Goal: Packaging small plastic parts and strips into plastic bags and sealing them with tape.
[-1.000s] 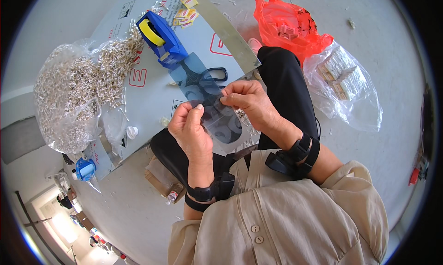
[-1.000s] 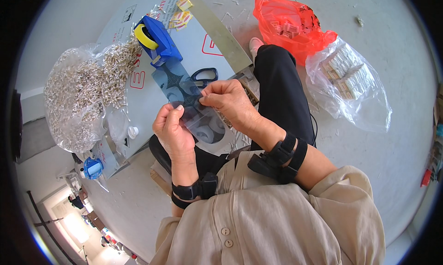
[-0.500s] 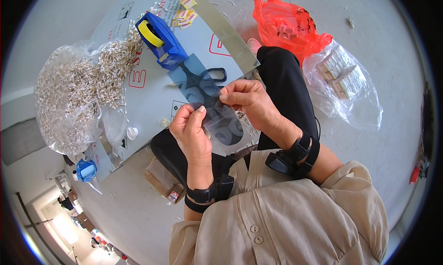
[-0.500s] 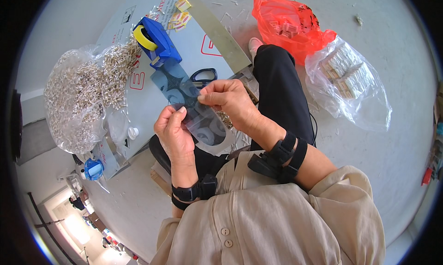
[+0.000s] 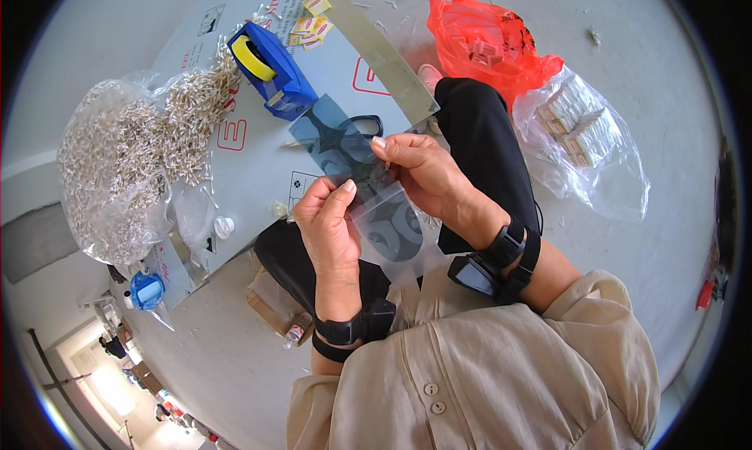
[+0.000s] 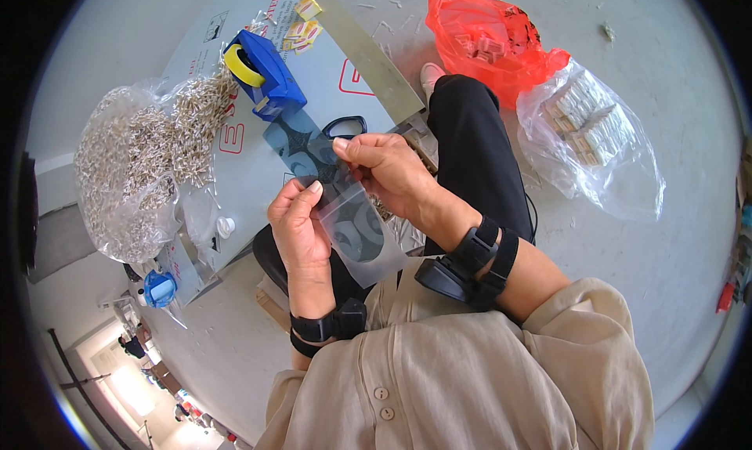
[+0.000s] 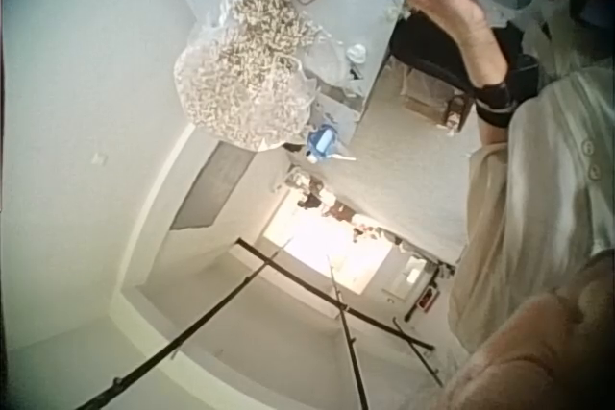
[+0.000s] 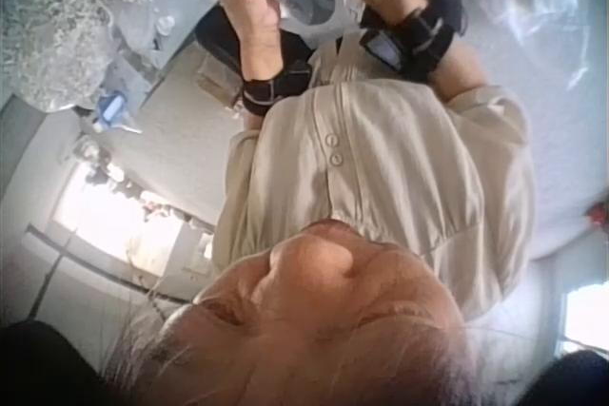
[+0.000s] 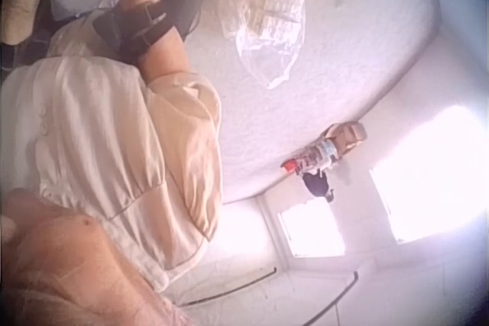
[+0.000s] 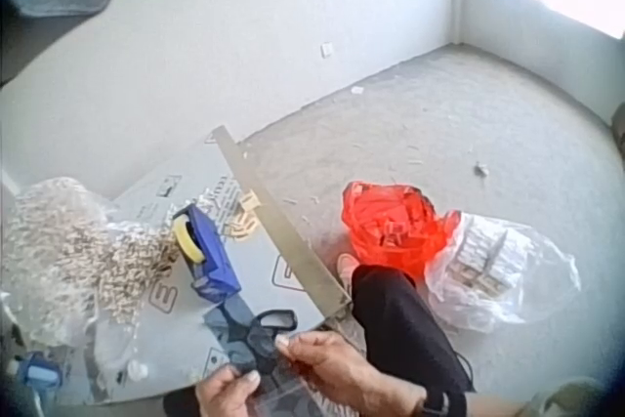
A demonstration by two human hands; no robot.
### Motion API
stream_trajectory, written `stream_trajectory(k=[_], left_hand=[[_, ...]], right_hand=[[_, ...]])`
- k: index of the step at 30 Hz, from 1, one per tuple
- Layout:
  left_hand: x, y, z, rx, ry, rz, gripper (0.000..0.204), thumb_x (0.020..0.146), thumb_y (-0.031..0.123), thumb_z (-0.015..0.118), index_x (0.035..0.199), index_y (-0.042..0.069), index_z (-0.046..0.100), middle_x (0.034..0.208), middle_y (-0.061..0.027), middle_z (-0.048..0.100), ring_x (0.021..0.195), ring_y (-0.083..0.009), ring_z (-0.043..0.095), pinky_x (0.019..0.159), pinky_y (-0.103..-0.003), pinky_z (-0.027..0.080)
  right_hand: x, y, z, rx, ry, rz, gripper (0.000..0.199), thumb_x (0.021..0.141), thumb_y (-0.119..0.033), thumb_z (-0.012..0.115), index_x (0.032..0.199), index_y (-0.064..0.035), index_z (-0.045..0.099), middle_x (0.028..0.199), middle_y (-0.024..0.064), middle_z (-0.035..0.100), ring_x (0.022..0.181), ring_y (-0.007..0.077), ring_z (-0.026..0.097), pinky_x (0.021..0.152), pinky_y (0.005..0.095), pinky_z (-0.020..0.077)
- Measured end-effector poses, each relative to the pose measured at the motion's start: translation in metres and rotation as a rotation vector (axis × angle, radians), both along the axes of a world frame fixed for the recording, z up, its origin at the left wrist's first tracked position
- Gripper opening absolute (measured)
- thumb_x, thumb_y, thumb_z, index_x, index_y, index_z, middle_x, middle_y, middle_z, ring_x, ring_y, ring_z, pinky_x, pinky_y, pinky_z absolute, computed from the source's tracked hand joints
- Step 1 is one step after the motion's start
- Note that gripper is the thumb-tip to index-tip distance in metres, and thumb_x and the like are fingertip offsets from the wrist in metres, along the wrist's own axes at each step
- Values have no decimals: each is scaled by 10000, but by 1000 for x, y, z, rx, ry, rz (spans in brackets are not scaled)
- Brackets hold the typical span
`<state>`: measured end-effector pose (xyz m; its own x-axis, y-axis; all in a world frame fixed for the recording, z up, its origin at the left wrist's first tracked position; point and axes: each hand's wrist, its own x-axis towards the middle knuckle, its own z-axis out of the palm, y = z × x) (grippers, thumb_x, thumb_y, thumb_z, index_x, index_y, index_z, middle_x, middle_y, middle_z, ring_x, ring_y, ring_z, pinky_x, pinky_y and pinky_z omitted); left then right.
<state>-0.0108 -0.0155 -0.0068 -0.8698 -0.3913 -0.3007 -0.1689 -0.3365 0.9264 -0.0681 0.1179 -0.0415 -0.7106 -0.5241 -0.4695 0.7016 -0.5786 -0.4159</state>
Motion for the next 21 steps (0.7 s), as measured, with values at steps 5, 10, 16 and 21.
stream_trajectory(k=[5, 10, 16, 21], left_hand=[[3, -1, -4, -30, 30, 16, 111, 788, -12, 607, 687, -13, 562, 684, 20, 539, 633, -49, 451, 623, -184, 368], [5, -1, -1, 115, 29, 51, 49, 809, 3, 602, 790, -41, 610, 765, -31, 597, 696, -92, 530, 693, -219, 426], [7, -4, 0, 155, 42, 85, 72, 813, 2, 586, 831, -60, 619, 786, -55, 610, 708, -125, 558, 705, -234, 444], [3, -1, 3, 24, 56, 78, 56, 763, -13, 593, 786, -57, 616, 729, -39, 586, 651, -101, 517, 642, -209, 412]], right_hand=[[1, 5, -3, 40, 35, 41, 137, 814, -156, 685, 744, -50, 636, 696, -12, 581, 592, 61, 473, 557, 209, 380], [3, 4, -7, 192, 188, 34, 91, 822, -62, 649, 747, -15, 625, 719, 25, 616, 639, 86, 560, 605, 206, 458], [3, 1, -7, 191, 149, -36, 143, 787, -99, 688, 669, -59, 619, 624, -25, 575, 546, 48, 432, 491, 215, 316], [3, 2, -4, 242, 205, -16, 135, 790, -70, 681, 675, -47, 616, 641, -16, 581, 570, 53, 467, 513, 202, 344]])
